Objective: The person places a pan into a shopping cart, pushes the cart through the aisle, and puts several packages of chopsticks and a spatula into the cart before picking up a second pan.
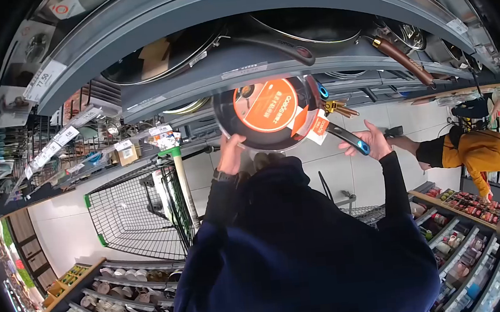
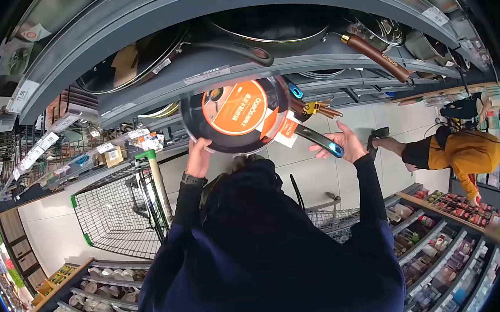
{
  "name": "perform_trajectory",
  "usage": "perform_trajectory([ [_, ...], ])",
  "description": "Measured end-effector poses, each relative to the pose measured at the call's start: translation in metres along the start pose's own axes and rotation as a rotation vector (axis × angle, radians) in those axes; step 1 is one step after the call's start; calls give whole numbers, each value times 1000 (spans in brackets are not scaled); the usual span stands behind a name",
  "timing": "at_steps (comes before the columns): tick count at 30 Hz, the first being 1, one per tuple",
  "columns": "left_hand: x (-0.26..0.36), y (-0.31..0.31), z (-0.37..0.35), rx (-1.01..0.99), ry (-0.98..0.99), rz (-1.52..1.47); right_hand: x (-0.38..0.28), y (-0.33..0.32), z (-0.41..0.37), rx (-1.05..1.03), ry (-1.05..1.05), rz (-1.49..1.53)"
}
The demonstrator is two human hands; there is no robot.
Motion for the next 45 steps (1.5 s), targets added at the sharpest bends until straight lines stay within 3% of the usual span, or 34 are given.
perform_trajectory([
  [3, -8, 17, 24, -28, 0, 56, 2, -28, -3, 82, -16, -62],
  [5, -23, 58, 40, -102, -114, 37, -23, -53, -21, 183, -76, -513],
  [7, -11, 61, 58, -114, -34, 24, -22, -45, -8, 251, -179, -537],
  [9, -12, 68, 69, -159, -103, 5, -55, -29, -19, 449, -618, -1127],
  [11, -12, 71, 84, -188, -103, 9, -64, -20, -21, 484, -683, -1053],
  [13, -3, 81, 87, -222, -101, 15, -68, -26, -17, 596, -691, -1166],
  [17, 3, 86, 98, -207, -76, 77, -72, -32, -2, 615, -826, -1160],
  [19, 3, 89, 99, -198, -14, 49, -85, -7, -4, 551, -1061, -1168],
  [21, 0, 97, 97, -267, 5, 55, -93, -6, 10, 555, -1051, -1185],
  [23, -9, 100, 90, -285, -35, -41, -97, -31, 37, 628, -861, -1107],
  [27, 2, 107, 83, -349, 25, -45, -118, -11, 61, 631, -829, -1111],
  [31, 7, 100, 65, -358, 29, -24, -133, -10, 100, 619, -933, -1077],
  [39, -15, 71, 38, -342, -3, -173, -155, -7, 137, 622, -835, -1191],
  [41, -24, 69, 36, -342, -11, -243, -160, 5, 136, 588, -979, -1310],
  [45, -38, 76, 36, -353, -29, -266, -162, 15, 144, 524, -984, -1294],
])
Point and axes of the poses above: each hand's wrist, its own z-axis towards the middle knuckle, its own y-axis out of the palm, x = y × z, the point moved 10 cm from there along z, towards the middle knuckle, and after that the axes turned 10 degrees about z, right-handed, at the moved point
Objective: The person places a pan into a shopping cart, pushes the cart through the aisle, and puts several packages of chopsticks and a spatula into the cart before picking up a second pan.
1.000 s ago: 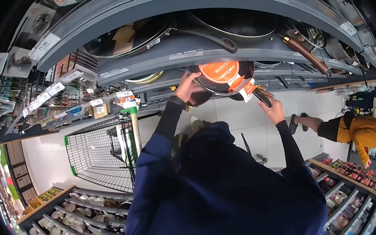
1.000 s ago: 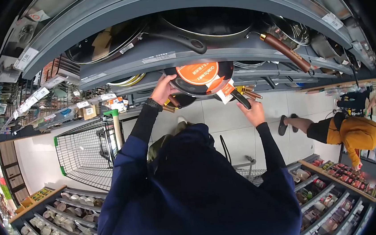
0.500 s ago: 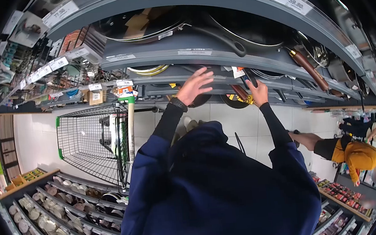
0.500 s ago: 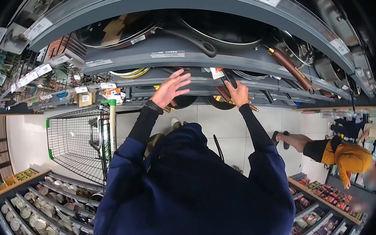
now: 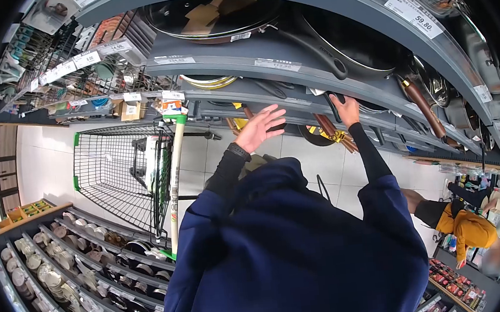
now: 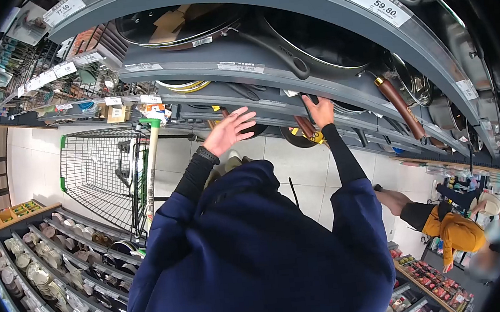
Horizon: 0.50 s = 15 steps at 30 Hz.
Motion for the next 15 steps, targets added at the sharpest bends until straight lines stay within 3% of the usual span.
perform_trajectory([
  [7, -13, 6, 4, 5, -34, 16, -11, 10, 14, -24, -96, 27],
  [13, -17, 3, 3, 12, -37, 10, 16, 22, 23, -28, -64, 12],
  [15, -19, 2, 4, 18, -41, -5, 35, 28, 26, -103, 41, 14],
])
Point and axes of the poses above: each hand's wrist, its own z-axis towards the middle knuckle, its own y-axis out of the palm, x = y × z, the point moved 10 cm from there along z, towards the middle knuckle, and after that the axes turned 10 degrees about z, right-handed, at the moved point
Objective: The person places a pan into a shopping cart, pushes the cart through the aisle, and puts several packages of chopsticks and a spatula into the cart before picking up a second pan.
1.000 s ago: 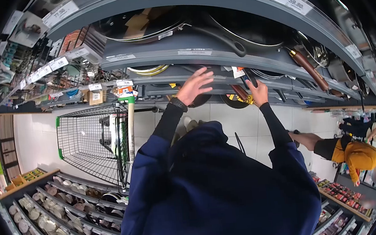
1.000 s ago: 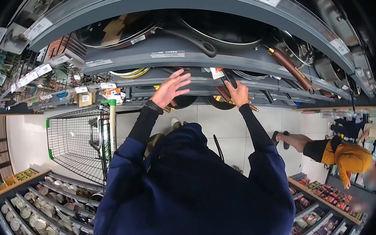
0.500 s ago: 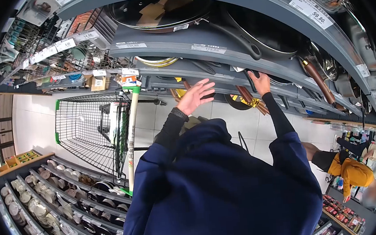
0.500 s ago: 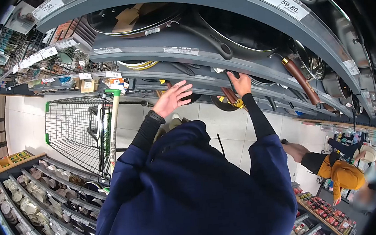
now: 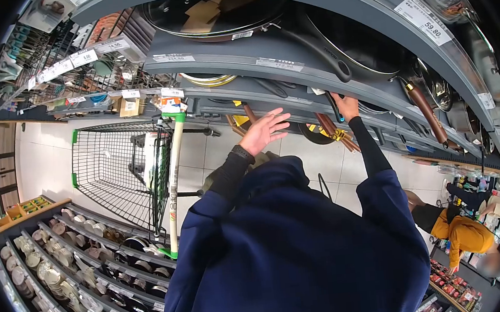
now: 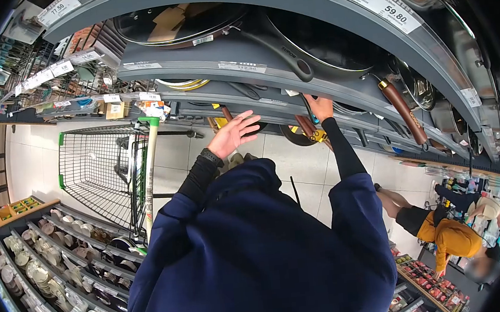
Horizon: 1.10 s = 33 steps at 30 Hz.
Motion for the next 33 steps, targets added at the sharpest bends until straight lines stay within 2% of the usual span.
perform_trajectory([
  [1, -2, 0, 1, 3, -5, -13, -1, -4, 0, -1, 1, -4],
  [3, -4, 2, 9, -1, -3, -3, 27, 12, -13, -272, 437, 481],
  [4, -5, 4, 12, -2, -4, 10, 5, 9, -13, -276, 359, 516],
  [9, -17, 56, 66, -98, -23, 144, -4, 14, -20, -393, 277, 552],
  [11, -30, 78, 91, -91, -72, 323, -8, 11, -24, -408, 181, 511],
  [12, -42, 87, 106, -110, -70, 361, 0, 6, -27, -383, 178, 434],
  [13, -43, 99, 114, -127, -70, 404, 4, -5, -27, -272, 71, 348],
  [14, -50, 111, 120, -202, -135, 423, 17, -8, -32, -270, 89, 287],
  [15, -55, 114, 128, -153, -115, 434, 21, -13, -40, -264, 109, 229],
  [17, -83, 103, 153, -63, -196, 463, 17, -15, -47, -299, 111, 195],
  [19, -89, 104, 162, -66, -189, 459, -1, -30, -49, -219, 79, 6],
  [21, -88, 101, 165, -58, -178, 455, -2, -28, -50, -252, 123, 20],
  [23, -84, 110, 157, -208, -151, 456, 14, -27, -45, -230, 21, 41],
  [24, -79, 110, 147, -261, -153, 419, 2, -31, -47, -202, -34, -23],
  [25, -76, 101, 140, -178, -107, 429, -1, -29, -44, -214, -53, -37],
  [26, -63, 95, 119, -145, -120, 497, -49, -40, -53, -86, -267, -180],
  [27, -58, 91, 104, -233, -168, 479, -56, -50, -60, 52, -235, -208],
  [28, -49, 75, 93, -183, -41, 531, -99, -56, -73, 148, -270, -280],
  [29, -14, 71, 54, -163, -44, 578, -117, -53, -83, 191, -322, -115],
  [30, -13, 41, 30, -93, -3, 523, -136, -43, -95, 173, -384, -155],
  [31, -11, 13, 7, -33, 41, 468, -130, -23, -103, 136, -366, -60],
  [32, 13, -6, -35, 75, 37, 432, -129, 4, -109, -21, -278, 31],
  [33, 35, -20, -86, 175, 30, 395, -131, 36, -119, -138, -299, 128],
])
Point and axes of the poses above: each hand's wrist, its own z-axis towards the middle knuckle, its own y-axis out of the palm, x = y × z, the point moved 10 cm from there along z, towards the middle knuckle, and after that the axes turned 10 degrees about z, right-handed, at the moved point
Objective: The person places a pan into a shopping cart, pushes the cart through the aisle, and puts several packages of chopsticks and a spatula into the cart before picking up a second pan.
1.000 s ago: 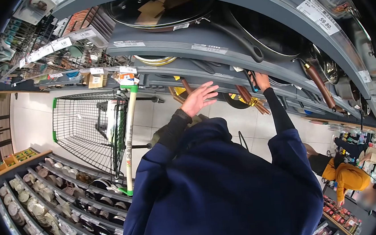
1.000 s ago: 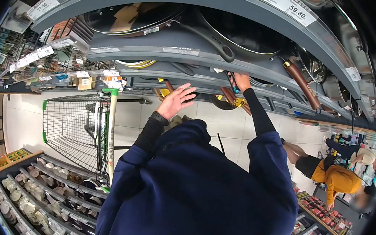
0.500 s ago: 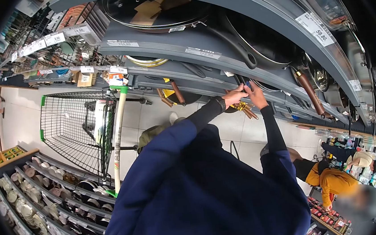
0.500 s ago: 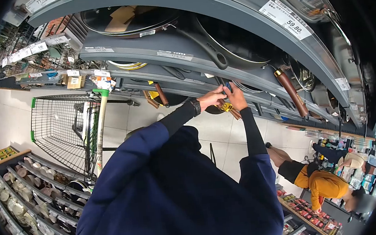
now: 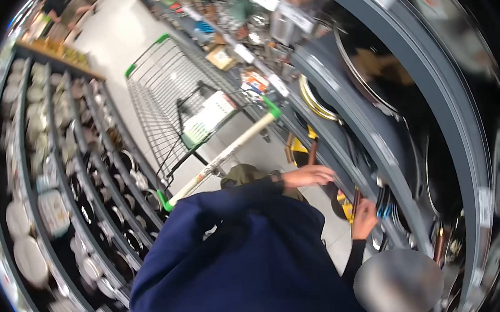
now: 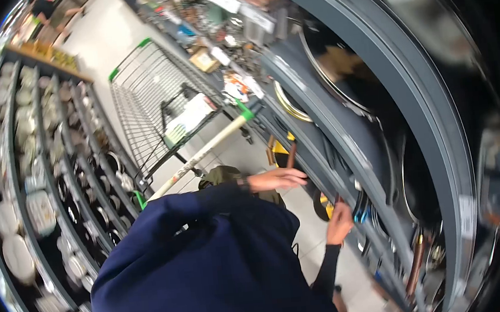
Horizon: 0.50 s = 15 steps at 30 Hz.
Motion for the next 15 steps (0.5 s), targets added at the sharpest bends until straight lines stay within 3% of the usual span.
perform_trajectory([
  [2, -2, -65, -70, 240, 130, 22, -5, 71, -7, -267, 139, 171],
  [4, -4, -120, -148, 504, 197, 120, -52, 130, -1, -407, 21, 222],
  [6, 9, -149, -234, 827, 21, 312, -115, 188, 9, -522, -184, 371],
  [8, 2, -174, -301, 1100, -158, 976, -200, 234, 20, -648, -448, 323],
  [9, -6, -178, -325, 1196, -224, 1090, -229, 256, 23, -695, -496, 378],
  [11, -31, -180, -360, 1338, -395, 1329, -293, 295, 23, -788, -704, 330],
  [15, -94, -181, -390, 1419, -438, 1220, -347, 372, 7, -1048, -1004, 143],
])
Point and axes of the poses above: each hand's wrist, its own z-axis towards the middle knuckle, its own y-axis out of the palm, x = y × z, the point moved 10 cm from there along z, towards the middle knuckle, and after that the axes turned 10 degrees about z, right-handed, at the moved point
